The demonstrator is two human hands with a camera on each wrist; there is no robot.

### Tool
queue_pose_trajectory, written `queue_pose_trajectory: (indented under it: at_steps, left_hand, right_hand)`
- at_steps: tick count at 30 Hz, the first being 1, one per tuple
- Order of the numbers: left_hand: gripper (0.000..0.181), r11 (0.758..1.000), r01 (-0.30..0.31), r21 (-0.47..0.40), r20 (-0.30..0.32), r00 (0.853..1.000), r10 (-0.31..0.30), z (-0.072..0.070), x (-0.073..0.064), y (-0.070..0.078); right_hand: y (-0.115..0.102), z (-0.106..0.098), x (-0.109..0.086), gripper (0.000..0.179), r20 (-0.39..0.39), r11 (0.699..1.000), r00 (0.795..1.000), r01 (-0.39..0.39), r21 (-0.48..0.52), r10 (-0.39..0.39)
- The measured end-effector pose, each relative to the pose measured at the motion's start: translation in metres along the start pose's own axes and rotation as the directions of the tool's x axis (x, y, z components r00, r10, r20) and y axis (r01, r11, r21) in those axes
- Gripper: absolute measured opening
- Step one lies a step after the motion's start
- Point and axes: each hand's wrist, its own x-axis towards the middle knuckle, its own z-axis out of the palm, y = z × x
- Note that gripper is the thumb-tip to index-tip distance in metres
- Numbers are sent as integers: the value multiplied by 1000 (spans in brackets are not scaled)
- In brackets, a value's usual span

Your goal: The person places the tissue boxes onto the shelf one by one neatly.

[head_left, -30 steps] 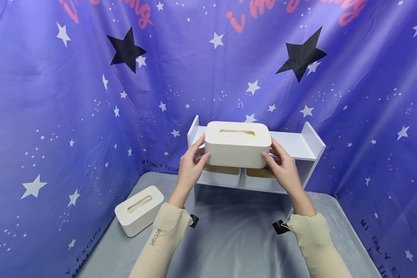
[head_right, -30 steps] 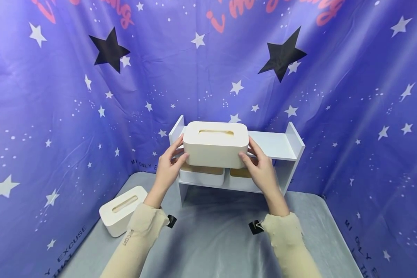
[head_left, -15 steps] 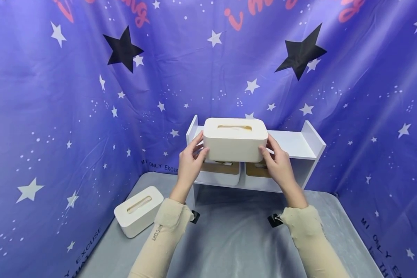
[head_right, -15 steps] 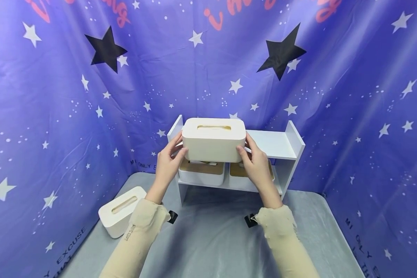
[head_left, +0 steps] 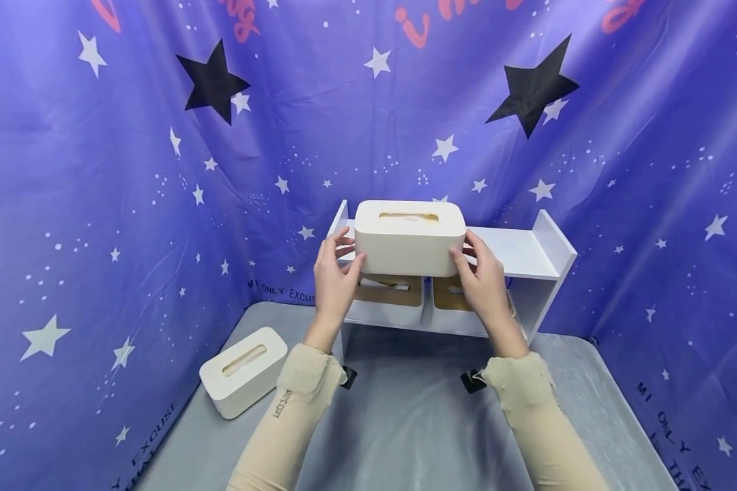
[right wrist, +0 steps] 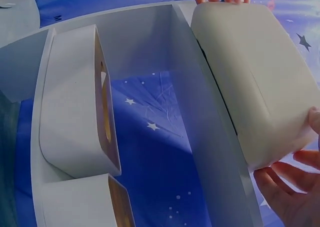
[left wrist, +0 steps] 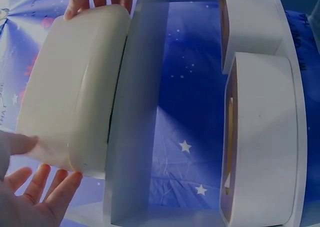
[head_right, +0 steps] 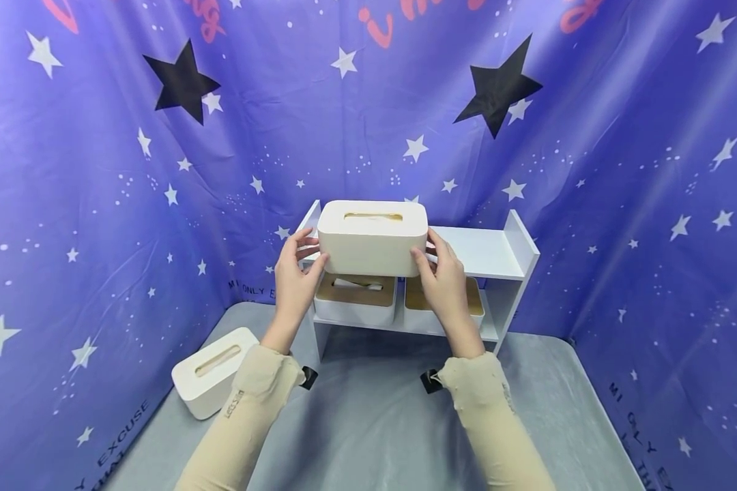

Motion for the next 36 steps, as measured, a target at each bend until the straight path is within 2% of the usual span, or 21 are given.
queue_pose_trajectory:
  at_steps: [6,11,19,24,30,36]
  left_hand:
    - [47,1000,-2,-31,22,1000,3,1,-3,-3]
    - [45,999,-35,-13,48,998,35,0,-6,-5]
    - [56,998,-56,42,83,995,52,0,-9,-8]
    - [64,996,-56,71,119,992,48,0,-11,-9]
    - [81,990,-38,132,185,983,13,-1,-15,-7]
    - [84,986,-38,163,222,975,1,-1,-19,-10]
  right_hand:
    - [-3,4,4,47,-29,1000,999,-29,8,29]
    - [-4,9,5,46,-22,999,999,-41,21,42]
    - [-5,16,9,45,-9,998,999,-39,44,39]
    - [-7,20,10,45,-5,999,999,-35,39,35]
    - [-9,24,13,47,-23,999,999,-37,32,37]
    - [-10,29,15,48,-32,999,999,-37,21,37]
